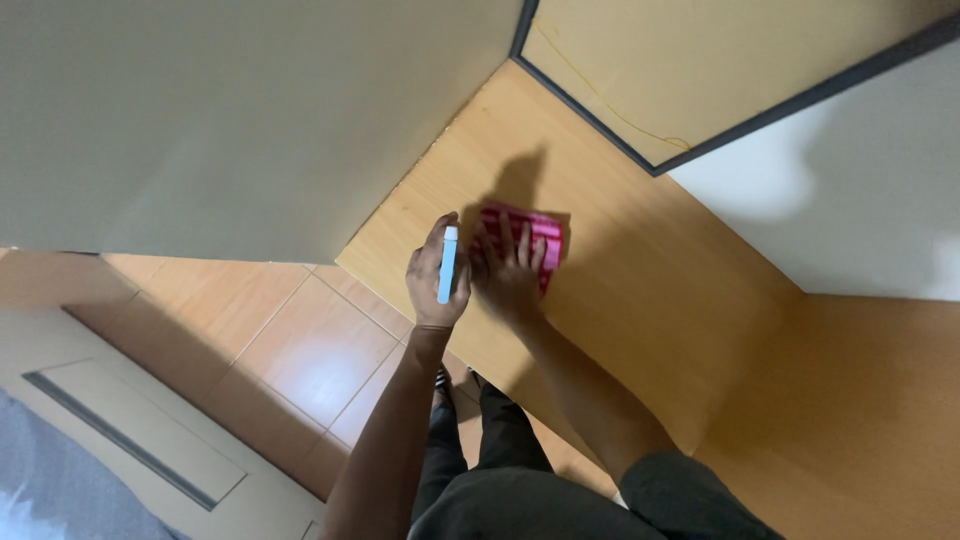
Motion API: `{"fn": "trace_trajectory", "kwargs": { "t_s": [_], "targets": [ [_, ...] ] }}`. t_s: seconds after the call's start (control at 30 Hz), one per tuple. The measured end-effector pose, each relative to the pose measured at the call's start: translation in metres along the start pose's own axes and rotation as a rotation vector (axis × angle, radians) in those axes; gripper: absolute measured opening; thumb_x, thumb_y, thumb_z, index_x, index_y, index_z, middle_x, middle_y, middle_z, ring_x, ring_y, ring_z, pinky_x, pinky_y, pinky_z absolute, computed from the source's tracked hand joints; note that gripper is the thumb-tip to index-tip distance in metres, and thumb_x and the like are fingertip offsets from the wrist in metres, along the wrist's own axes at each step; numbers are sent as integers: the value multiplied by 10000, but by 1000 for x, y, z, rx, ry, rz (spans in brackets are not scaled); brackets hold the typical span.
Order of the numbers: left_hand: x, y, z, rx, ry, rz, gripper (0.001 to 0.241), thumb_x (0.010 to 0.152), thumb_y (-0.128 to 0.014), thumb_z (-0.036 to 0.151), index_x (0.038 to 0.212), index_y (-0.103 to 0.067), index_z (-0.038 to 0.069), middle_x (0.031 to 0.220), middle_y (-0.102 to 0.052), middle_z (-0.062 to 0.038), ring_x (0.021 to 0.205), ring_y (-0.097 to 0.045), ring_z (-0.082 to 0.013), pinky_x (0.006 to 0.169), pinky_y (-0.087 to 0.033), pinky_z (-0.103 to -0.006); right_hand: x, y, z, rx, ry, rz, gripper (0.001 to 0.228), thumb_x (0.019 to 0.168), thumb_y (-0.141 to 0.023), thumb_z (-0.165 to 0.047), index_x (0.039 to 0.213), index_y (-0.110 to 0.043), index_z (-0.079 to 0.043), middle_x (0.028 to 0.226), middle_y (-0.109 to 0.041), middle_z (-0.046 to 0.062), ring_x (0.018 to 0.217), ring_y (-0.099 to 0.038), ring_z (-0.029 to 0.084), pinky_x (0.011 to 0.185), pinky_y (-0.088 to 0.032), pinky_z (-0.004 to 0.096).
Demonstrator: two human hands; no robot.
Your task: Clean a wooden shelf by dusting it and wiping it down with cleaning spray and a cloth.
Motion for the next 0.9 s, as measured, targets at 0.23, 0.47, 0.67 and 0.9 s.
{"fn": "trace_trajectory", "kwargs": {
  "t_s": [0.23, 0.47, 0.67, 0.9],
  "targets": [
    [10, 4, 1, 88, -15, 95, 393, 928, -630, 76, 1320, -623, 61, 1307, -695, -103, 989, -720, -295, 908, -550, -364, 97, -19, -17, 85, 22, -179, 560, 1031, -455, -478, 1554, -456, -279, 1676, -264, 146, 1511, -236, 507, 1198, -80, 715],
    [24, 1, -11, 126, 67, 141, 404, 933, -591, 45, 1336, -622, 46, 1201, -730, -125, 873, -707, -297, 850, -567, -389, 138, -30, -29, 83, 202, -145, 588, 1048, -496, -385, 1614, -386, -269, 1700, -202, 141, 1533, -196, 500, 1222, -96, 694],
    [24, -23, -1, -49, 82, 140, 366, 984, -570, 30, 1348, -614, 26, 1291, -702, -183, 1026, -740, -312, 902, -594, -367, 116, -36, 1, 79, 186, -156, 602, 1038, -498, -408, 1617, -353, -328, 1721, -206, 98, 1550, -213, 463, 1252, -119, 672],
    [7, -125, 60, -158, -76, -66, 308, 993, -628, 66, 1296, -645, 12, 1317, -685, -198, 1128, -727, -351, 969, -587, -392, 52, 16, 132, -28, -104, -185, 648, 1020, -482, -483, 1623, -328, -302, 1701, -181, 138, 1528, -186, 489, 1176, -104, 706]
  ]
}}
Point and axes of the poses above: each hand's wrist, its own x-axis towards the middle knuckle, its own y-axis out of the back of the hand, z = x × y, the point moved 10 cm from there along x, towards the middle knuckle
